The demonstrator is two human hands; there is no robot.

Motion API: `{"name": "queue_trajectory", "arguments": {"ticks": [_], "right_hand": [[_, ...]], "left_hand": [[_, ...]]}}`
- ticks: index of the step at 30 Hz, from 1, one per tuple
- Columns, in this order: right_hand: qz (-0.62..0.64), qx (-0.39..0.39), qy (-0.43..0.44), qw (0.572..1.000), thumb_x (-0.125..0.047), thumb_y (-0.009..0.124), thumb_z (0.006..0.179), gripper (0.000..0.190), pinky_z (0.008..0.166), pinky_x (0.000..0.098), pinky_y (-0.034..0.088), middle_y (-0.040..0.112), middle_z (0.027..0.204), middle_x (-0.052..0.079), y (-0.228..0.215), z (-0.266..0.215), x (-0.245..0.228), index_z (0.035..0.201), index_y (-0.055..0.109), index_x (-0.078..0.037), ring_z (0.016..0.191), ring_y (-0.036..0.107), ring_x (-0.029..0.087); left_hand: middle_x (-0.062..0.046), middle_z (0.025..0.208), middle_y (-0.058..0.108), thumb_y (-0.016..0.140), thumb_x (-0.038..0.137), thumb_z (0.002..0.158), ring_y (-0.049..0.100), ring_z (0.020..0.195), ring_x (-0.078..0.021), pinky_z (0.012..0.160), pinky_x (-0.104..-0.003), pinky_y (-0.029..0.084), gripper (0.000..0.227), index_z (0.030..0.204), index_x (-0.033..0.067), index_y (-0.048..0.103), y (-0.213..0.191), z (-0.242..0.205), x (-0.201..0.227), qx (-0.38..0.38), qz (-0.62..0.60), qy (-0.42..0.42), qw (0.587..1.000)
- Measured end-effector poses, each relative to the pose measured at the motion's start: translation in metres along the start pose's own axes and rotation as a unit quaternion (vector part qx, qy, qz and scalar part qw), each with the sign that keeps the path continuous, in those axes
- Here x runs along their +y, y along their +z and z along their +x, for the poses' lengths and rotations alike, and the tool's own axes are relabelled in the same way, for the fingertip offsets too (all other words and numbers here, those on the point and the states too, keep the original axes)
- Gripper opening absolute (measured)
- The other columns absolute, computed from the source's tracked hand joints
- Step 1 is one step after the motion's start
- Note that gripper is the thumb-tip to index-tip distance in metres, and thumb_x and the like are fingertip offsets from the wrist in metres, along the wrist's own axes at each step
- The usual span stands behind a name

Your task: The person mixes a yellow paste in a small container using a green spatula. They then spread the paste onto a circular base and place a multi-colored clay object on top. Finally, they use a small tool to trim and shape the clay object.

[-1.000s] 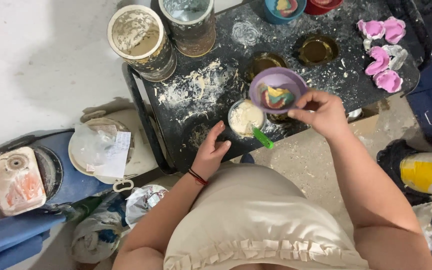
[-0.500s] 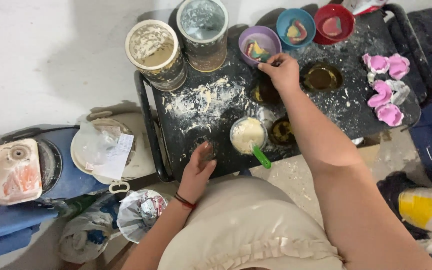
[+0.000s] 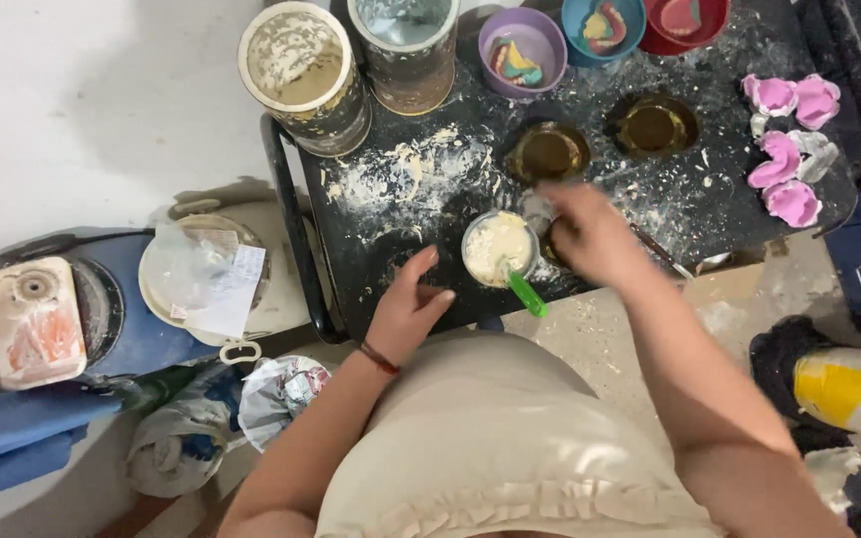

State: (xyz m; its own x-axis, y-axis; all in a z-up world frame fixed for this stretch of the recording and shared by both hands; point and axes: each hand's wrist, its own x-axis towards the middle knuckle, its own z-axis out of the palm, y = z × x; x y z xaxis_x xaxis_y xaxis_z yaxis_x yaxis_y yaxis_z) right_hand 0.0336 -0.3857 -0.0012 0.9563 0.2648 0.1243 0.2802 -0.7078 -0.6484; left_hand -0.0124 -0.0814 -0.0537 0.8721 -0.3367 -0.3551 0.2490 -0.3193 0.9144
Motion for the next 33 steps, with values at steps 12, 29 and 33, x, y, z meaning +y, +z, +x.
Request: {"name": "queue_trajectory", "arguments": {"ticks": [12, 29, 33], "right_hand": [[0.08, 0.089, 0.05, 0.992, -0.027, 0.077, 0.093, 0.034, 0.084, 0.0487, 0.056, 0.076, 0.102, 0.015, 0.065, -0.063, 0.021, 0.125, 0.075, -0.013, 0.1, 0.071, 0.039], [0.065, -0.042, -0.036, 0.996, -0.007, 0.08, 0.086, 0.013, 0.081, 0.0529, 0.058, 0.078, 0.092, 0.019, 0.029, -0.025, -0.029, 0.099, 0.081, -0.007, 0.089, 0.075, 0.043], [0.059, -0.048, -0.055, 0.996, -0.008, 0.081, 0.086, 0.014, 0.077, 0.0535, 0.058, 0.078, 0.089, 0.018, 0.041, -0.01, -0.012, 0.099, 0.081, -0.011, 0.086, 0.075, 0.043]], "left_hand": [[-0.036, 0.165, 0.02, 0.087, 0.035, 0.085, 0.06, 0.124, -0.0557, 0.089, -0.061, 0.062, 0.12, 0.169, 0.014, 0.004, 0.015, 0.052, 0.052, -0.134, 0.211, 0.083, 0.965], [-0.027, 0.16, 0.034, 0.08, 0.044, 0.089, 0.06, 0.129, -0.0479, 0.098, -0.054, 0.06, 0.095, 0.163, 0.0168, 0.027, 0.02, 0.057, 0.049, -0.109, 0.218, 0.08, 0.967], [-0.026, 0.162, 0.031, 0.081, 0.042, 0.087, 0.057, 0.132, -0.0501, 0.104, -0.056, 0.056, 0.1, 0.164, 0.0155, 0.024, 0.02, 0.058, 0.048, -0.114, 0.208, 0.067, 0.969]]}}
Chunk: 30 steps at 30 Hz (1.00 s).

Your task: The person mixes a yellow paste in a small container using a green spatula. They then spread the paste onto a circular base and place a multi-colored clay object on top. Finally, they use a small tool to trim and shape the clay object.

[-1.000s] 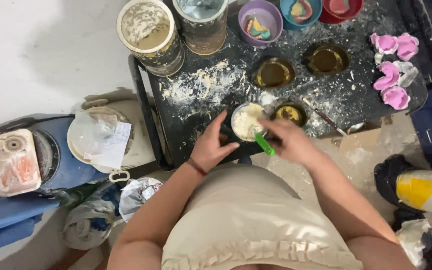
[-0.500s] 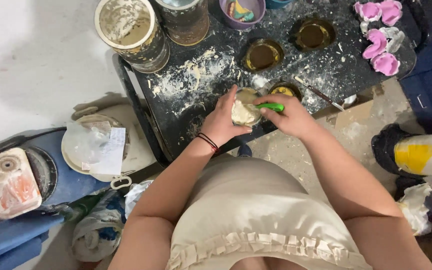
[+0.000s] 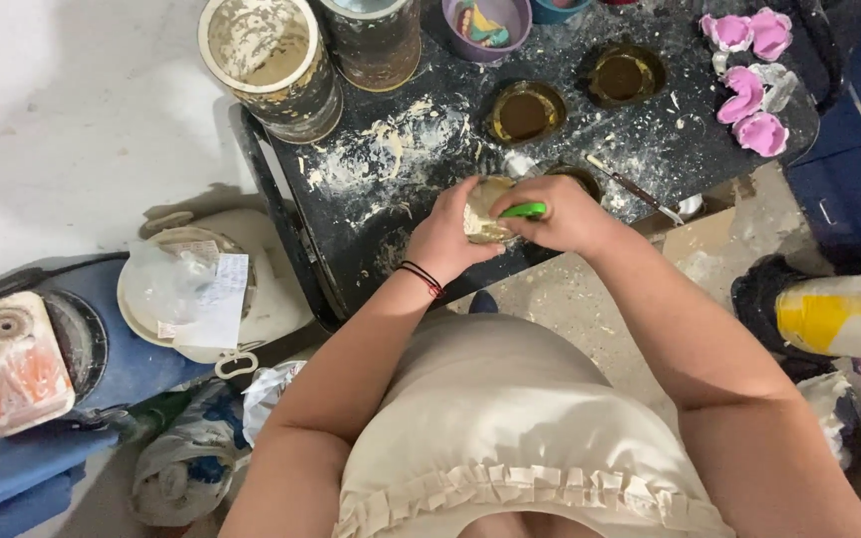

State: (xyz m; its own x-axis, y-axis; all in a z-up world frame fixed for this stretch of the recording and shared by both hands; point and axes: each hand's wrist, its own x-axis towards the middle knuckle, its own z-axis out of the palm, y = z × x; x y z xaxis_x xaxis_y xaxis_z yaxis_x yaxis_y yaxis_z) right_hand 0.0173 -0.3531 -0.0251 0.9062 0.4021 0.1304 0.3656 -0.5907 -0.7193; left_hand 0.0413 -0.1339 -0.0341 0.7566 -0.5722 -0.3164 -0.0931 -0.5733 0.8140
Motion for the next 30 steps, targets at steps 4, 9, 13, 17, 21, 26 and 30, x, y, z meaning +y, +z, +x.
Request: {"name": "queue_trajectory", "arguments": {"ticks": [4, 9, 13, 17, 21, 26, 30], "right_hand": [[-0.013, -0.015, 0.018, 1.0, -0.005, 0.075, 0.091, 0.014, 0.087, 0.0523, 0.059, 0.078, 0.092, 0.02, -0.01, 0.006, 0.002, 0.103, 0.082, -0.008, 0.086, 0.075, 0.039], [0.037, 0.018, 0.05, 0.998, -0.013, 0.081, 0.089, 0.013, 0.075, 0.0554, 0.056, 0.077, 0.091, 0.021, -0.008, -0.006, 0.017, 0.103, 0.081, -0.009, 0.088, 0.073, 0.046], [0.06, 0.024, 0.058, 0.996, -0.01, 0.082, 0.088, 0.013, 0.074, 0.055, 0.056, 0.076, 0.089, 0.023, 0.004, -0.01, 0.016, 0.1, 0.082, -0.006, 0.085, 0.072, 0.047], [0.056, 0.025, 0.047, 0.997, -0.014, 0.083, 0.089, 0.013, 0.078, 0.0539, 0.057, 0.076, 0.086, 0.022, 0.002, 0.003, 0.002, 0.1, 0.082, -0.008, 0.083, 0.073, 0.043], [0.034, 0.02, 0.002, 0.999, -0.01, 0.083, 0.088, 0.012, 0.074, 0.0569, 0.056, 0.075, 0.085, 0.026, -0.008, 0.018, -0.011, 0.099, 0.081, -0.004, 0.08, 0.072, 0.048], [0.037, 0.025, 0.024, 0.999, -0.014, 0.083, 0.088, 0.013, 0.076, 0.0557, 0.056, 0.076, 0.087, 0.022, -0.01, -0.002, 0.025, 0.099, 0.081, -0.007, 0.083, 0.073, 0.045], [0.062, 0.01, 0.034, 0.997, -0.012, 0.082, 0.087, 0.012, 0.078, 0.0545, 0.057, 0.075, 0.083, 0.024, 0.0, -0.018, 0.023, 0.096, 0.081, -0.005, 0.078, 0.074, 0.044]], "left_hand": [[-0.028, 0.163, 0.029, 0.083, 0.041, 0.085, 0.055, 0.133, -0.0517, 0.105, -0.057, 0.054, 0.104, 0.165, 0.0167, 0.021, 0.004, 0.004, -0.007, -0.005, -0.01, -0.004, 1.0], [-0.027, 0.162, 0.031, 0.082, 0.038, 0.085, 0.053, 0.136, -0.0533, 0.11, -0.058, 0.05, 0.099, 0.163, 0.0231, 0.023, 0.007, 0.003, -0.005, 0.008, -0.029, -0.017, 0.999], [-0.025, 0.16, 0.036, 0.078, 0.035, 0.09, 0.054, 0.134, -0.0522, 0.109, -0.057, 0.051, 0.083, 0.159, 0.0233, 0.033, 0.008, 0.004, -0.003, 0.027, -0.042, -0.024, 0.998], [-0.022, 0.16, 0.038, 0.077, 0.039, 0.091, 0.056, 0.134, -0.0495, 0.109, -0.056, 0.051, 0.075, 0.154, 0.0217, 0.04, 0.016, 0.008, -0.01, 0.025, -0.045, -0.031, 0.998], [-0.026, 0.164, 0.03, 0.083, 0.035, 0.087, 0.046, 0.142, -0.0523, 0.116, -0.059, 0.042, 0.091, 0.16, 0.0174, 0.032, 0.01, 0.006, -0.012, 0.007, -0.063, -0.016, 0.998], [-0.025, 0.165, 0.028, 0.087, 0.035, 0.084, 0.043, 0.146, -0.0488, 0.119, -0.056, 0.041, 0.102, 0.164, 0.021, 0.026, 0.01, 0.007, -0.014, 0.005, -0.063, -0.013, 0.998], [-0.026, 0.166, 0.027, 0.086, 0.035, 0.084, 0.042, 0.147, -0.0488, 0.12, -0.056, 0.039, 0.104, 0.166, 0.022, 0.022, 0.011, 0.003, -0.008, 0.005, -0.065, -0.018, 0.998]]}}
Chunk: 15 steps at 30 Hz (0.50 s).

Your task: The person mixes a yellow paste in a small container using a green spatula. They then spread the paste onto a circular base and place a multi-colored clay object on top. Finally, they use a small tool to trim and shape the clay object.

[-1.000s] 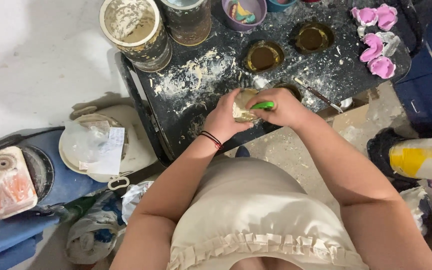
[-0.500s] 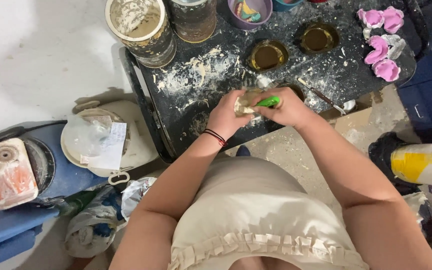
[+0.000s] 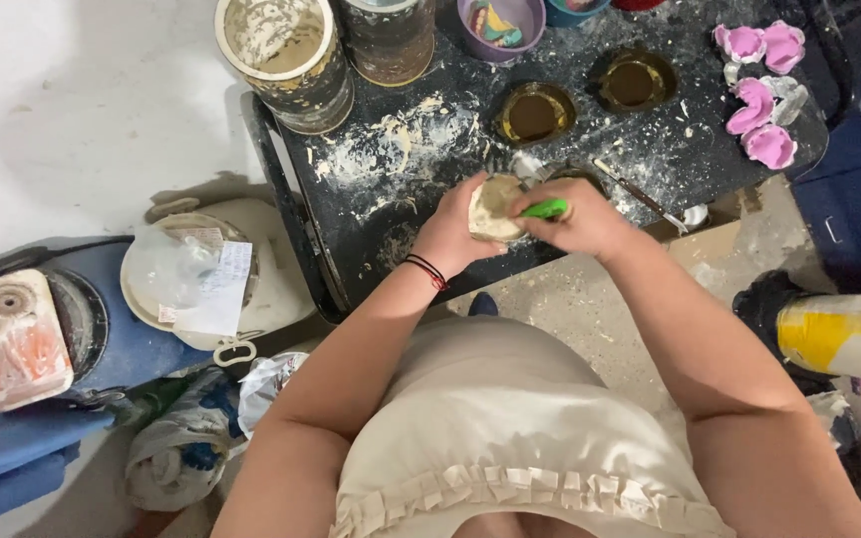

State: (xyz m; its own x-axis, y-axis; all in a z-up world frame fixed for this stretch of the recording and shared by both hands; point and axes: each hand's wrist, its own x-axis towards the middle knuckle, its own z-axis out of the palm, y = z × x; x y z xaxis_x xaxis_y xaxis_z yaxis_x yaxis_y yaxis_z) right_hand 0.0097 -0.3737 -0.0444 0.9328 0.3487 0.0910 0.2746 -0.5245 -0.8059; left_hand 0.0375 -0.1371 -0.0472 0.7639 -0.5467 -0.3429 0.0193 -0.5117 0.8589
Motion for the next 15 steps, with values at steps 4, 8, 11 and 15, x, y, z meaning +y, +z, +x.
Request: {"name": "queue_trajectory", "arguments": {"ticks": [4, 8, 11, 15], "right_hand": [[-0.044, -0.012, -0.012, 0.999, -0.016, 0.083, 0.087, 0.014, 0.076, 0.0551, 0.058, 0.077, 0.084, 0.021, 0.006, 0.018, -0.021, 0.097, 0.081, -0.008, 0.082, 0.075, 0.044], [-0.053, -0.019, -0.023, 0.998, -0.009, 0.076, 0.093, 0.01, 0.084, 0.052, 0.06, 0.077, 0.084, 0.022, -0.006, 0.036, -0.041, 0.1, 0.082, -0.005, 0.079, 0.076, 0.039], [-0.052, -0.007, -0.019, 0.998, -0.009, 0.077, 0.093, 0.009, 0.079, 0.0531, 0.058, 0.076, 0.083, 0.022, -0.011, 0.028, -0.02, 0.099, 0.081, -0.004, 0.079, 0.075, 0.041], [-0.036, 0.015, -0.015, 0.999, -0.014, 0.082, 0.088, 0.013, 0.077, 0.0569, 0.057, 0.077, 0.088, 0.022, 0.0, 0.004, 0.012, 0.098, 0.081, -0.007, 0.083, 0.073, 0.046]], "left_hand": [[-0.025, 0.167, 0.023, 0.087, 0.036, 0.085, 0.044, 0.145, -0.0491, 0.121, -0.056, 0.04, 0.105, 0.165, 0.0224, 0.02, 0.001, 0.003, -0.002, -0.004, -0.004, -0.002, 1.0], [-0.024, 0.166, 0.026, 0.087, 0.04, 0.083, 0.046, 0.144, -0.0484, 0.119, -0.055, 0.041, 0.101, 0.162, 0.0182, 0.028, -0.001, 0.003, -0.001, -0.003, 0.003, -0.012, 1.0], [-0.024, 0.166, 0.026, 0.088, 0.039, 0.083, 0.045, 0.145, -0.0482, 0.119, -0.055, 0.041, 0.103, 0.163, 0.0196, 0.027, -0.002, 0.001, -0.001, -0.003, 0.0, -0.009, 1.0], [-0.023, 0.166, 0.031, 0.084, 0.035, 0.087, 0.045, 0.146, -0.0457, 0.12, -0.052, 0.041, 0.099, 0.165, 0.0196, 0.025, -0.002, -0.005, 0.004, 0.006, 0.004, 0.0, 1.0]]}}
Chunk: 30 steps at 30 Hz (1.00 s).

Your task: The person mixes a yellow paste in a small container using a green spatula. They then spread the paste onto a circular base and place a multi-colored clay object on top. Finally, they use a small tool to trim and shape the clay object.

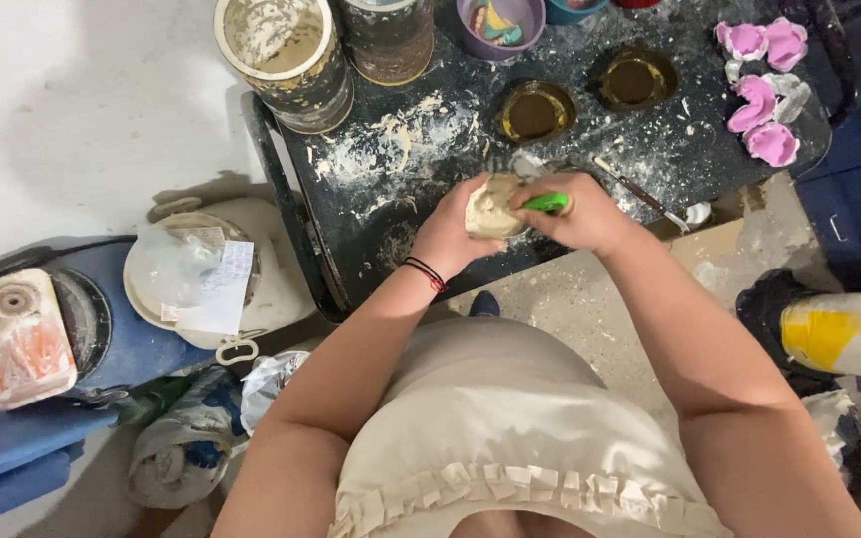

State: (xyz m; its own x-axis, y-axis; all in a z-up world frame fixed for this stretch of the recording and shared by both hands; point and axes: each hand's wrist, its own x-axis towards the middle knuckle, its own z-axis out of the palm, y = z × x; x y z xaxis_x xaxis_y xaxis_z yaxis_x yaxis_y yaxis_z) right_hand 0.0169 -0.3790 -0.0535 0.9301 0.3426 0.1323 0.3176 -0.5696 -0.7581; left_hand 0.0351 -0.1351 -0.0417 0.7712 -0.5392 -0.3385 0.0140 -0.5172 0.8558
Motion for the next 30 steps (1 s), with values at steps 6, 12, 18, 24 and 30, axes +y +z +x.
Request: {"name": "queue_trajectory", "arguments": {"ticks": [6, 12, 18, 24, 30], "right_hand": [[0.016, 0.039, -0.01, 0.999, -0.015, 0.083, 0.086, 0.012, 0.077, 0.0547, 0.057, 0.077, 0.092, 0.019, 0.02, -0.005, 0.009, 0.098, 0.081, -0.013, 0.091, 0.073, 0.045], [0.079, 0.071, 0.01, 0.994, -0.009, 0.081, 0.091, 0.009, 0.078, 0.0518, 0.055, 0.076, 0.09, 0.019, 0.012, -0.01, 0.004, 0.1, 0.083, -0.012, 0.089, 0.071, 0.048], [0.051, 0.026, -0.016, 0.998, -0.01, 0.082, 0.087, 0.012, 0.075, 0.0525, 0.056, 0.076, 0.086, 0.019, 0.01, -0.007, -0.023, 0.099, 0.082, -0.012, 0.084, 0.072, 0.046], [-0.021, -0.033, -0.024, 0.999, -0.001, 0.074, 0.09, 0.017, 0.084, 0.0474, 0.058, 0.075, 0.082, 0.02, 0.005, 0.024, -0.028, 0.105, 0.081, -0.004, 0.076, 0.073, 0.036], [0.001, -0.031, -0.022, 0.999, -0.002, 0.075, 0.091, 0.013, 0.079, 0.052, 0.057, 0.074, 0.079, 0.021, -0.019, 0.017, -0.017, 0.102, 0.08, -0.001, 0.073, 0.073, 0.038]], "left_hand": [[-0.018, 0.165, 0.038, 0.082, 0.041, 0.088, 0.049, 0.145, -0.0367, 0.118, -0.047, 0.045, 0.093, 0.164, 0.0196, 0.031, 0.011, 0.02, 0.004, -0.003, 0.077, 0.003, 0.997], [-0.022, 0.167, 0.034, 0.088, 0.031, 0.084, 0.039, 0.151, -0.0424, 0.123, -0.051, 0.038, 0.108, 0.168, 0.0181, 0.02, -0.009, 0.017, 0.0, -0.028, 0.041, 0.026, 0.998], [-0.022, 0.173, 0.018, 0.085, 0.029, 0.088, 0.016, 0.16, -0.0408, 0.127, -0.054, 0.028, 0.113, 0.17, 0.0163, 0.008, -0.012, 0.008, 0.002, -0.053, 0.005, 0.04, 0.998], [-0.025, 0.171, 0.019, 0.087, 0.03, 0.084, 0.019, 0.159, -0.0427, 0.128, -0.052, 0.028, 0.117, 0.17, 0.0155, 0.008, -0.012, 0.006, 0.003, -0.059, -0.005, 0.032, 0.998], [-0.022, 0.172, 0.02, 0.09, 0.032, 0.083, 0.02, 0.159, -0.0407, 0.126, -0.052, 0.03, 0.119, 0.171, 0.021, 0.01, -0.008, 0.018, -0.017, -0.052, -0.008, 0.025, 0.998]]}}
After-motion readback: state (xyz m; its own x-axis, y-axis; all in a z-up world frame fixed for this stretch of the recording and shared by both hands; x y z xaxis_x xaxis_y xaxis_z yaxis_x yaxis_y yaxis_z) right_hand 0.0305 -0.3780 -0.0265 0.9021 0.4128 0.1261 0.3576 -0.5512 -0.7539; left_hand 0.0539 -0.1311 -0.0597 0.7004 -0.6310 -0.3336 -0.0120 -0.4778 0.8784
